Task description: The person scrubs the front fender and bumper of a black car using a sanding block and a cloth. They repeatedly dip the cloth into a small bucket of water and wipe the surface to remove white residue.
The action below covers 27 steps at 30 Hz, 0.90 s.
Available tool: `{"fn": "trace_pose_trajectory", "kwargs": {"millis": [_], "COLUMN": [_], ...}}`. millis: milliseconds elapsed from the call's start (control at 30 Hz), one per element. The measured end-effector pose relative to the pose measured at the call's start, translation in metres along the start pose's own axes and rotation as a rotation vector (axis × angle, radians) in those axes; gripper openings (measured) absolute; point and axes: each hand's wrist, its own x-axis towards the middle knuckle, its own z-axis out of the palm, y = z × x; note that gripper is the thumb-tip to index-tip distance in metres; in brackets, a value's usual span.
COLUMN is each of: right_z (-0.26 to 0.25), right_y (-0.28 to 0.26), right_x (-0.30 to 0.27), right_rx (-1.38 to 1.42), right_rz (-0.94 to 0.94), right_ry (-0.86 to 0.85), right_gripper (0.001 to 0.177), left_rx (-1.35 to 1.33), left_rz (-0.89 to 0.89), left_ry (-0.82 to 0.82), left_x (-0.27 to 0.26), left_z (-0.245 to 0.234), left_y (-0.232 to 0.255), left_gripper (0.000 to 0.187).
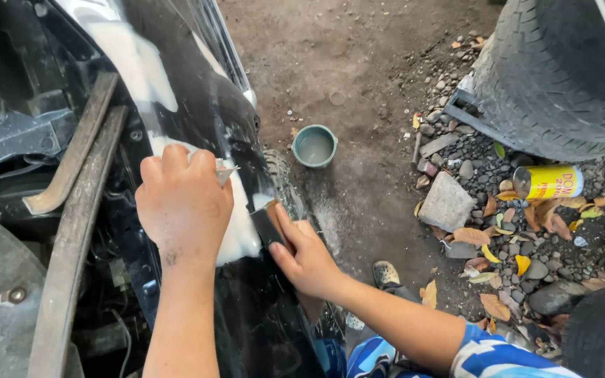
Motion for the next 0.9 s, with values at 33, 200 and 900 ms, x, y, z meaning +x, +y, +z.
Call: {"fn": "trace_pose_trajectory", "kwargs": {"millis": [33, 200, 900], "right_z": [0.004, 0.012, 0.011], "right_y": [0.012, 0.047, 0.026], "right_x": [0.020, 0.087, 0.115], "right_rx": [0.007, 0.000, 0.035], "right_rz": [0.003, 0.201, 0.315], "right_ry": [-0.005, 0.086, 0.035], "right_gripper": [0.075, 0.070, 0.072], "left_rx": [0.006, 0.013, 0.033], "left_rz": [-0.001, -0.002, 0.003], "left_ry": [-0.007, 0.004, 0.015], "left_x": [-0.001, 0.001, 0.001], "left_z": [0.002, 0.002, 0.002], "left_y": [-0.001, -0.001, -0.001], "left_gripper": [0.020, 0.017, 0.018]}}
